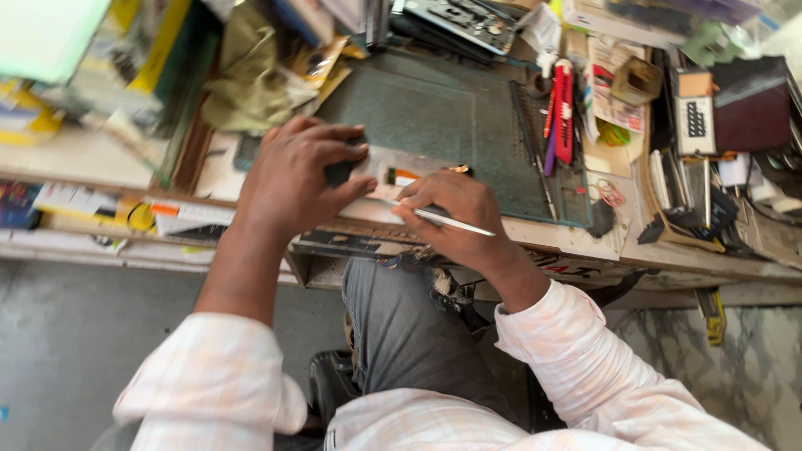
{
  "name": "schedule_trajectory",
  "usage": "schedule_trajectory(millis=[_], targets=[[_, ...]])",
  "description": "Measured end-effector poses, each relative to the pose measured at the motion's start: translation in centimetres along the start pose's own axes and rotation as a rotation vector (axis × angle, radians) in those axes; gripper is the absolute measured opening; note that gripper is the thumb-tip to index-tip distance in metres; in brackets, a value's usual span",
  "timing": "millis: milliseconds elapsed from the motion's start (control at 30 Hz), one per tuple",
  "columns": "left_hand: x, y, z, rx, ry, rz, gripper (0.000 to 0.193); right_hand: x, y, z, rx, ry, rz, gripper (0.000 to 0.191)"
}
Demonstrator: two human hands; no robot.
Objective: The person uses a metal spudger to pry and separate components on a disassembled smartphone back panel. They repeatedly lift and adjust internal parts while holding the device with the other hand.
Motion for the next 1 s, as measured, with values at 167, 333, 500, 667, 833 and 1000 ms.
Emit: schedule_trajectory(millis=[167,333,500,667,833,1000], targets=[[1.4,-0.9,-0.5,0.013,0.003,0.022,0.042,1.4,2.2,-0.2,0.05,0.028,0.029,0.019],[3.5,-0.9,-2.2,0.004,-0.006,0.052,0.04,3.0,4.0,-1.3,0.145,0.025,0.073,0.019],[3.9,1.3,-3.6,-0.007,-0.016,0.061,0.037,2.2,4.3,-3.8,0.208,0.092,0.133,0.015],[3.9,3.6,-2.3,0.014,0.019,0.045,0.03,-1.7,6.7,-5.5,0.531,0.247,0.242,0.017],[1.9,5.4,0.4,0.014,0.052,0.068,0.028,-6.0,6.3,-5.9,0.427,0.329,0.233,0.016],[-1.3,7.3,0.9,0.012,0.063,0.098,0.027,-7.2,3.4,-5.8,0.402,0.286,0.23,0.018]])
Point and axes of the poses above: each hand's wrist, its own x-axis towards the middle knuckle, its own z-axis out of the palm, y = z × x, the point moved 9 cm from there along x, towards the middle knuckle, and after that the axes turned 11 degrees about -y, right-handed, at the moved point
